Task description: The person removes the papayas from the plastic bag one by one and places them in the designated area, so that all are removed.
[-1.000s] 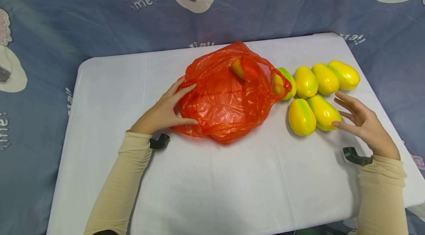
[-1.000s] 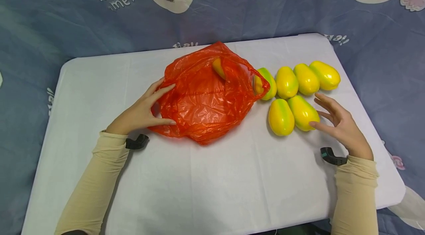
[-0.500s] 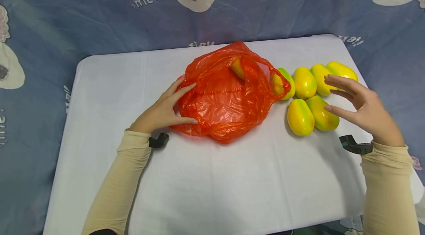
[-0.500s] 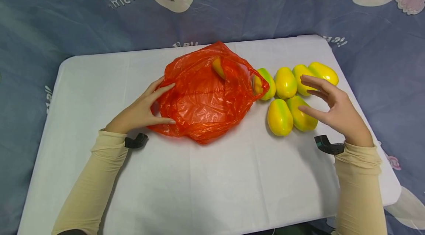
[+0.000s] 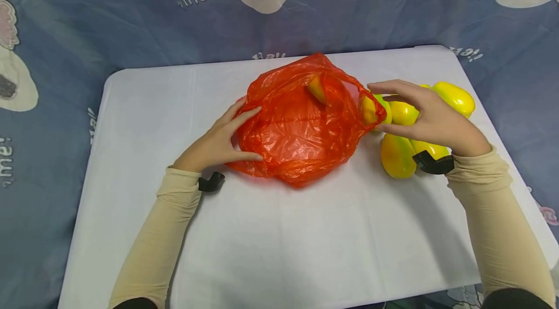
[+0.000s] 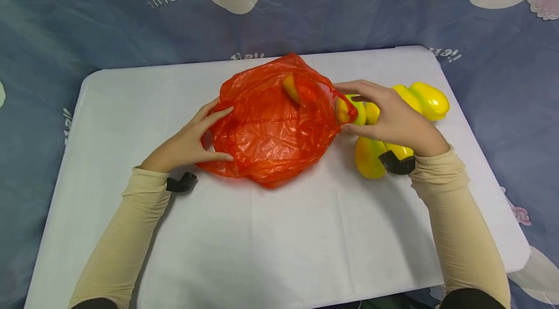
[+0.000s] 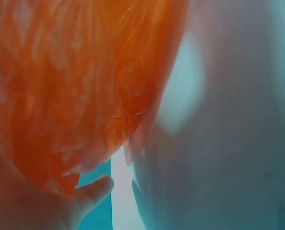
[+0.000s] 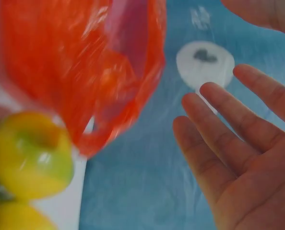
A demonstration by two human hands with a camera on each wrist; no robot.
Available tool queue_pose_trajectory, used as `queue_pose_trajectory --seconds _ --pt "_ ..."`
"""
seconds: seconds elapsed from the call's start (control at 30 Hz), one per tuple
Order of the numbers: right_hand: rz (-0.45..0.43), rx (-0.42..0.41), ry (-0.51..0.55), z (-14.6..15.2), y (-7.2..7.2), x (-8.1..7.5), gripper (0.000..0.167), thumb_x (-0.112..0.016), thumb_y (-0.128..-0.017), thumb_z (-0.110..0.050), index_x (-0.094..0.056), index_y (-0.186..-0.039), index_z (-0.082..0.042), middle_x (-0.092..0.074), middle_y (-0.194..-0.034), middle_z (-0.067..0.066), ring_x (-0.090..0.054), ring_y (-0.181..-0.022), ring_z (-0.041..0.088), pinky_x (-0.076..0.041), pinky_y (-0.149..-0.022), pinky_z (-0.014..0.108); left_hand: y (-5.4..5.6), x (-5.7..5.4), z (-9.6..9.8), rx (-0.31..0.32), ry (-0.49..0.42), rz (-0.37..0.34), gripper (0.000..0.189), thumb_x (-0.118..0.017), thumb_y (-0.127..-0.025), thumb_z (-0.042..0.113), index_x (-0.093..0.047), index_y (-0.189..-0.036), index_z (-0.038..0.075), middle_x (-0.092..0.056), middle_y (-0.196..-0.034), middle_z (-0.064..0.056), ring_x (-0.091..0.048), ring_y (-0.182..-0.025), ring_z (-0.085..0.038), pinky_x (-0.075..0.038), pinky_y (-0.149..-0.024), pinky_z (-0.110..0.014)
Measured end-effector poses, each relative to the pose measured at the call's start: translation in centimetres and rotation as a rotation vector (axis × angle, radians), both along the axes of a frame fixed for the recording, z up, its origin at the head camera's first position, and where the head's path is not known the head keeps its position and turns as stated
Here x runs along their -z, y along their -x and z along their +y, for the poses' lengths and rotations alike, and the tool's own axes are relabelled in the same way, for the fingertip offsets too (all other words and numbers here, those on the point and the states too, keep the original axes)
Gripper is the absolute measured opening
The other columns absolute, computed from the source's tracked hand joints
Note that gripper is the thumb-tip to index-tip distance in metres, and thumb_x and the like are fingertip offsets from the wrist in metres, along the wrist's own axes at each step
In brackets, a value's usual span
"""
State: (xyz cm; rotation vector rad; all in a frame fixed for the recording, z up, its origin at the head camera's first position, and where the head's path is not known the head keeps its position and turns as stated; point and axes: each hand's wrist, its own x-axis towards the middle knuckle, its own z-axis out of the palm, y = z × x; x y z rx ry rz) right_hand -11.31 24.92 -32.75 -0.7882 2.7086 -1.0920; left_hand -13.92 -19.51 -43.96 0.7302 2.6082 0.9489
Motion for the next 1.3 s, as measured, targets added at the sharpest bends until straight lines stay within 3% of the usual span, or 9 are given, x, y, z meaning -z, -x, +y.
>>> queue_pose_trajectory --seconds 0.07,0.13,0.3,0.4,0.53,0.7,0.83,1.07,1.3 --pt "-0.02 -0.022 -0.039 -1.1 0.7 -0.4 0.075 -0.084 -0.083 -0.003 -0.057 -0.147 -0.031 -0.06 -0.146 -0.009 -0.054 -0.132 0.003 -0.046 -0.107 0.015 0.0 0.0 0.0 -0.003 0.003 -0.002 0.11 -0.087 -0.07 0.065 -0.027 -0.161 0.046 -0.004 -0.175 0.008 -0.016 -0.161 -0.033 -0.036 -0.118 -0.068" --pt "-0.049 -0.045 -0.066 -2.2 1.4 -0.8 0.072 -0.084 -0.085 -0.007 -0.057 -0.147 -0.031 -0.06 -0.146 -0.01 -0.055 -0.131 0.007 -0.049 -0.11 0.028 0.1 0.0 0.0 -0.002 0.004 0.001 0.11 -0.087 -0.071 0.065 -0.027 -0.161 0.046 -0.004 -0.175 0.008 -0.016 -0.161 -0.033 -0.036 -0.118 -0.068" --pt "-0.101 -0.116 -0.114 -4.6 3.1 -1.0 0.065 -0.081 -0.089 -0.013 -0.056 -0.148 -0.019 -0.058 -0.149 0.002 -0.057 -0.13 0.025 -0.049 -0.11 0.057 0.2 0.2 0.0 0.01 -0.012 0.014 0.111 -0.09 -0.071 0.059 -0.03 -0.162 0.039 -0.007 -0.175 0.004 -0.018 -0.16 -0.033 -0.035 -0.119 -0.067" --pt "-0.126 -0.158 -0.15 -5.9 4.1 -0.7 0.063 -0.079 -0.091 -0.016 -0.055 -0.149 -0.018 -0.056 -0.151 0.005 -0.053 -0.137 0.029 -0.046 -0.113 0.06 0.2 0.1 0.0 0.014 -0.013 0.017 0.111 -0.091 -0.071 0.057 -0.03 -0.162 0.038 -0.007 -0.175 0.003 -0.018 -0.16 -0.033 -0.035 -0.12 -0.066" --pt "-0.137 -0.219 -0.217 -7.5 5.2 -0.2 0.064 -0.078 -0.091 -0.018 -0.054 -0.15 -0.02 -0.055 -0.152 0.002 -0.048 -0.144 0.025 -0.044 -0.117 0.056 0.1 -0.1 0.0 0.01 0.0 0.011 0.11 -0.09 -0.072 0.057 -0.029 -0.162 0.04 -0.005 -0.175 0.004 -0.017 -0.161 -0.033 -0.035 -0.12 -0.066" --pt "-0.124 -0.292 -0.311 -9.6 6.3 0.1 0.064 -0.078 -0.091 -0.021 -0.054 -0.15 -0.017 -0.057 -0.148 0.002 -0.051 -0.138 0.025 -0.048 -0.114 0.052 0.1 -0.1 0.0 0.017 -0.001 0.013 0.11 -0.09 -0.072 0.057 -0.03 -0.162 0.039 -0.005 -0.175 0.002 -0.017 -0.161 -0.034 -0.035 -0.12 -0.066" --pt "-0.148 -0.324 -0.379 -11.3 7.2 0.3 0.065 -0.079 -0.091 -0.025 -0.053 -0.15 -0.018 -0.058 -0.146 0.0 -0.052 -0.135 0.022 -0.05 -0.112 0.048 0.1 0.0 -0.1 0.02 -0.004 0.02 0.11 -0.09 -0.072 0.057 -0.03 -0.163 0.038 -0.006 -0.175 0.001 -0.017 -0.161 -0.035 -0.033 -0.121 -0.066" --pt "-0.149 -0.388 -0.514 -14.0 9.5 1.7 0.064 -0.076 -0.093 -0.022 -0.052 -0.151 -0.009 -0.056 -0.151 0.011 -0.049 -0.143 0.032 -0.039 -0.123 0.052 0.1 0.0 -0.2 0.02 -0.01 0.02 0.11 -0.089 -0.072 0.061 -0.028 -0.162 0.043 -0.006 -0.175 0.004 -0.018 -0.16 -0.034 -0.034 -0.121 -0.066" --pt "-0.181 -0.411 -0.648 -15.4 11.0 2.7 0.063 -0.075 -0.094 -0.025 -0.052 -0.15 -0.006 -0.057 -0.151 0.014 -0.049 -0.142 0.035 -0.038 -0.123 0.053 0.2 0.0 -0.3 0.024 -0.007 0.025 0.11 -0.086 -0.071 0.065 -0.028 -0.162 0.044 -0.006 -0.175 0.004 -0.017 -0.161 -0.032 -0.035 -0.12 -0.066"
